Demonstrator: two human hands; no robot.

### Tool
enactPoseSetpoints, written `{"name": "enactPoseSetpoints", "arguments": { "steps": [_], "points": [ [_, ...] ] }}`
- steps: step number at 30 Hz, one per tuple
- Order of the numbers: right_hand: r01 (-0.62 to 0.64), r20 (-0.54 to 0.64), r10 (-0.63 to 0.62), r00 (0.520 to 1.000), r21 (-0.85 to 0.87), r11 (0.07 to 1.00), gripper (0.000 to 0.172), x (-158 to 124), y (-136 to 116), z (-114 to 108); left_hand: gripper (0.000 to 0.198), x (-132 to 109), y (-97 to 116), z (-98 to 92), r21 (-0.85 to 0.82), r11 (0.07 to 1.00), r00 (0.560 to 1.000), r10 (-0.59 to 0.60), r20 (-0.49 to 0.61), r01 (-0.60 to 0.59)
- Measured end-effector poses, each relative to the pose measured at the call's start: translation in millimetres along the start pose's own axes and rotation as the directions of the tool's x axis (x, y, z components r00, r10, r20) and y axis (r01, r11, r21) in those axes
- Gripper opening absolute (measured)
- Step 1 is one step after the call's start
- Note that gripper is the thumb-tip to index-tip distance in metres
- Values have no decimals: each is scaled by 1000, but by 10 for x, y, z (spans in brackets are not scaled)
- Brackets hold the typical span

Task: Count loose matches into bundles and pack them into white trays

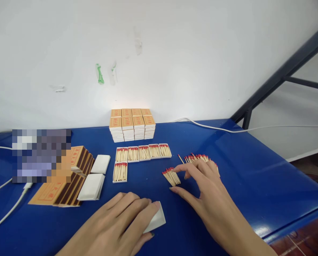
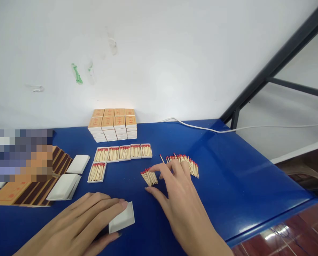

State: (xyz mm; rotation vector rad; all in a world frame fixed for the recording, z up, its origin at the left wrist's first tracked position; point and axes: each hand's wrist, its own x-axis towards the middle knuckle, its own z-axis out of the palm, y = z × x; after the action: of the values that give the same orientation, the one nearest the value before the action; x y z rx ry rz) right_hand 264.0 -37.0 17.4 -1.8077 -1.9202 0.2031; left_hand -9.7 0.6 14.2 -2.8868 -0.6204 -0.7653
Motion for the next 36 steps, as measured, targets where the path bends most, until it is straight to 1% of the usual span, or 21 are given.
{"name": "enactPoseSetpoints", "arguments": {
  "steps": [3,7,11,14,16,20,22,24,26,30,32,36],
  "points": [
    [27,37,-27,999,3,1000,29,46,85,-17,35,-2,2,-3,1,1000,1000,-2,-4,2],
    [15,49,-15,999,8,1000,23,71,131,-21,36,14,6,-27,11,1000,1000,3,-18,-3],
    [-4,38,3,999,41,999,24,65,148,-52,35,33,4,-45,21,1000,1000,-1,-7,2],
    [-17,-26,18,1000,37,999,23,72,170,-81,36,32,-2,-39,20,1000,1000,-5,-3,5],
    [-51,-94,51,994,11,999,23,93,191,-85,36,29,-5,-29,14,1000,1000,-5,-10,5],
    [-143,-236,111,966,-122,982,24,198,222,-32,35,29,-2,-5,-4,1000,1000,10,-10,-10],
    [-159,-241,108,965,-203,966,21,273,219,11,35,33,2,-3,-4,1000,1000,14,-14,-14],
    [-158,-221,103,970,-251,955,18,342,204,45,35,36,3,-9,5,1000,1000,14,-20,-13],
    [-156,-205,103,973,-264,952,18,384,182,58,35,32,1,-15,7,1000,1000,13,-14,-13],
    [-143,-192,94,977,-258,955,18,344,112,25,34,13,-3,-8,-17,1000,1000,2,-6,-2],
    [-139,-198,93,976,-232,963,18,280,47,2,33,2,-2,0,-25,1000,1000,1,0,-1],
    [-107,-181,85,980,-117,987,20,157,-136,6,33,-28,2,12,-32,999,1000,3,20,-3]
  ]
}}
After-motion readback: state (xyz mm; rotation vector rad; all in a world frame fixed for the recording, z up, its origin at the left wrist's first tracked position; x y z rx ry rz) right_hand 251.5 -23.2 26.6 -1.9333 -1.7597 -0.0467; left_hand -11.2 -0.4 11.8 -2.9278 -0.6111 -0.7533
